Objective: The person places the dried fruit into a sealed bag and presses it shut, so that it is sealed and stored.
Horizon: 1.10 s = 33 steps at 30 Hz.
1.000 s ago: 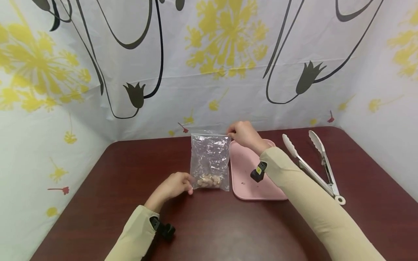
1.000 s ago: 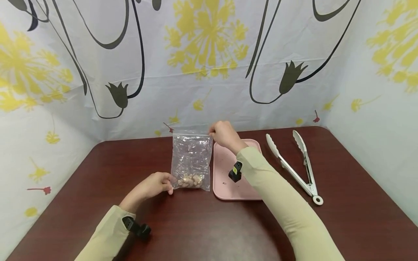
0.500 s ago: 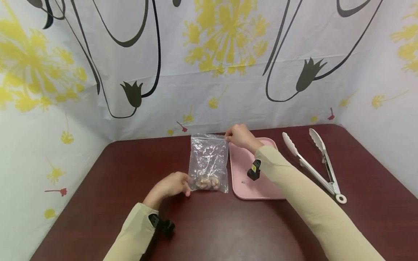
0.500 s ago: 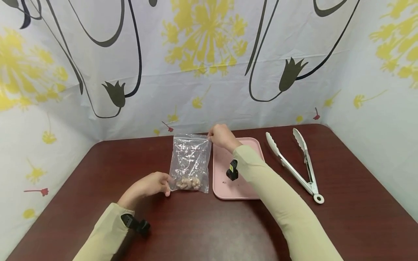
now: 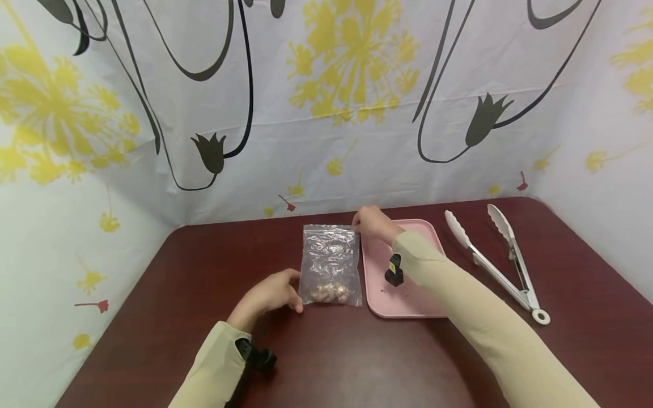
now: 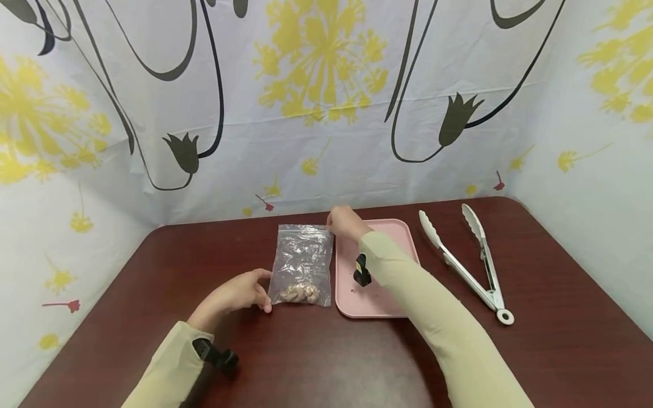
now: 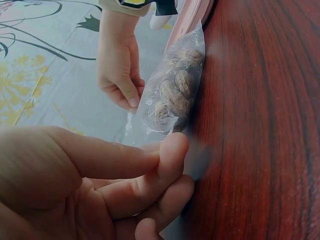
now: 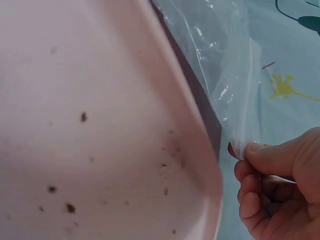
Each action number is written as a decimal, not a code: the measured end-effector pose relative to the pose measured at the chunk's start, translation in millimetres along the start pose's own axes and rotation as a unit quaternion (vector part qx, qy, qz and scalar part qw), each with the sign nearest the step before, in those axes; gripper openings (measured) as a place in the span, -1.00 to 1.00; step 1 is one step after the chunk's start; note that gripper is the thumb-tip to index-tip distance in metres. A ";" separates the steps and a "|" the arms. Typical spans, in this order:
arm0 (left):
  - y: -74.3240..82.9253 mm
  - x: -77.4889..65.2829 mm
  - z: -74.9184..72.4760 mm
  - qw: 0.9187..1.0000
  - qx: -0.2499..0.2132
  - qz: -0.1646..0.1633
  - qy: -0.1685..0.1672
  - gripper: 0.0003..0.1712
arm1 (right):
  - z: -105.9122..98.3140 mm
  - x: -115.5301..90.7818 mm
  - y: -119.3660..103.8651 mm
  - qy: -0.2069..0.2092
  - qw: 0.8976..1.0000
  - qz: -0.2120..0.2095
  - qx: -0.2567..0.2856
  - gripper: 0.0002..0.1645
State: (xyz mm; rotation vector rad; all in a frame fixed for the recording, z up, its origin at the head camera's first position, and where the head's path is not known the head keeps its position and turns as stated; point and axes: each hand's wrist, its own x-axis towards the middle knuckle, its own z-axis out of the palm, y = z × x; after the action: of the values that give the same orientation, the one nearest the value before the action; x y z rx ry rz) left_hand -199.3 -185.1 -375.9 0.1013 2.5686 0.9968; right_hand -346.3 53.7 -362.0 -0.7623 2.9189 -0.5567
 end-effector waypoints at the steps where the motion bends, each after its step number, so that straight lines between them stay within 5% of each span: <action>1: 1.0 0.2 -0.6 1.000 -0.006 -0.002 -0.001 -0.27 | 0.3 0.0 0.3 0.001 1.000 -0.003 -0.005 -0.80; 15: 6.9 1.9 -4.3 0.999 -0.034 0.014 -0.019 0.08 | -0.8 2.5 2.8 -0.013 0.999 0.017 -0.033 -0.84; 24: 2.3 1.0 0.4 0.996 -0.028 0.078 -0.038 -0.10 | 9.0 3.3 4.1 -0.012 0.999 0.045 -0.022 -0.84; 33: 1.5 1.0 1.5 0.996 -0.030 0.066 -0.048 -0.21 | 21.2 7.1 7.2 -0.017 0.997 0.066 -0.044 -0.77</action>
State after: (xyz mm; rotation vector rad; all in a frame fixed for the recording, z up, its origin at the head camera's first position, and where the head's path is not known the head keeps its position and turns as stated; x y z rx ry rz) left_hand -199.7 -182.8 -376.2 0.2978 2.4686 1.0887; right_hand -352.4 49.1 -384.2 -0.5761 2.9502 -0.4024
